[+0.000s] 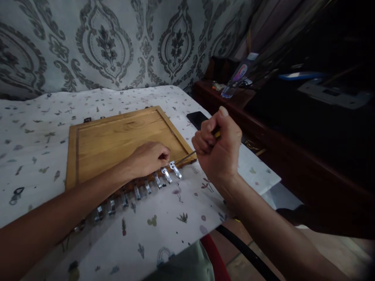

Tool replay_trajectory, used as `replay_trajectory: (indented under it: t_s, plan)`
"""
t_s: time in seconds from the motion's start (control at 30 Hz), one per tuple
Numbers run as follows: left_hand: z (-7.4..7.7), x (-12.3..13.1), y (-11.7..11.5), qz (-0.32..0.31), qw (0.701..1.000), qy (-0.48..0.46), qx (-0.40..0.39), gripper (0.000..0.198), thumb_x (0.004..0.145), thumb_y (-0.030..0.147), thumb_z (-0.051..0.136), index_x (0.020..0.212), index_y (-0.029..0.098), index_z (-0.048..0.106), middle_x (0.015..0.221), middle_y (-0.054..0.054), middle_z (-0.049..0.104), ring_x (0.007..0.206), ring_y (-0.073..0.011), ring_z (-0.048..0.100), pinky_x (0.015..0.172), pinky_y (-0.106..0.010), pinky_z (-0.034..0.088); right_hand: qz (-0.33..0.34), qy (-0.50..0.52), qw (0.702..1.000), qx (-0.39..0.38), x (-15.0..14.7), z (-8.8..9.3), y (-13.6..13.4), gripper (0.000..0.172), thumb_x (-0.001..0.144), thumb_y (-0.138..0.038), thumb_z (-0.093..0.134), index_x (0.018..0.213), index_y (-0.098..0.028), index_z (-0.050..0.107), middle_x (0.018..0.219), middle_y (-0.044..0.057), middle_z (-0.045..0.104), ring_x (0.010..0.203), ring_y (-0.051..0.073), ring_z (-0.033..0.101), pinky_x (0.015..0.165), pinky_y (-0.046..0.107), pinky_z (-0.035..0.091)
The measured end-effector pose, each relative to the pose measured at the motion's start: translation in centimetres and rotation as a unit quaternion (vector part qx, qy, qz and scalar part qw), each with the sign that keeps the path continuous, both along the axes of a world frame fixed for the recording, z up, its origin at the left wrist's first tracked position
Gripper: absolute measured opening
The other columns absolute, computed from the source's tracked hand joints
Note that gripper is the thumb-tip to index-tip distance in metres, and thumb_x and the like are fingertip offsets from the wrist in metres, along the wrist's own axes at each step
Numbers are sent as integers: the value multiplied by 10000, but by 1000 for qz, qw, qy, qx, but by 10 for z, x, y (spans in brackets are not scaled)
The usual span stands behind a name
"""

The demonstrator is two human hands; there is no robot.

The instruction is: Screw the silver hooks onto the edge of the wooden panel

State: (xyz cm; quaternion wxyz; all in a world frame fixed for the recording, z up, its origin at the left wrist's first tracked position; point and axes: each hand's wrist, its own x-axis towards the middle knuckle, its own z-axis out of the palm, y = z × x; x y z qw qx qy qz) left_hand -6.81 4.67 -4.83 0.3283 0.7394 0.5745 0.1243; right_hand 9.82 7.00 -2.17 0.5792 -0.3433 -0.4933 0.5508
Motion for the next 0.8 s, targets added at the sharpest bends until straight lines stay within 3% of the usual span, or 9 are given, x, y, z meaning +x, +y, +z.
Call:
replay_trajectory:
  t_s: [0.33,0.57,0.8]
  plan:
    - [-8,-2,2,1,1000,-6,18,138,807,138,588,677,172,621,666,13,605,651,-127,490,639,-294,306,27,43,999,10,-9,-7,2,439,944,-478,631,627,-241,442,498,-93,254,393,59,176,401,232,189]
    - [-4,0,1,1,1000,-4,3,143,811,143,595,670,168,603,645,26,573,637,-118,465,619,-290,288,50,81,995,29,-9,-15,7,442,853,-499,745,615,-233,484,483,-107,276,366,43,171,352,206,184]
    - [0,1,0,-6,1000,7,-1,159,798,109,584,649,165,576,635,28,557,641,-114,455,635,-289,294,34,91,994,53,-5,-11,6,450,842,-492,758,610,-230,476,475,-114,266,364,41,175,343,194,176]
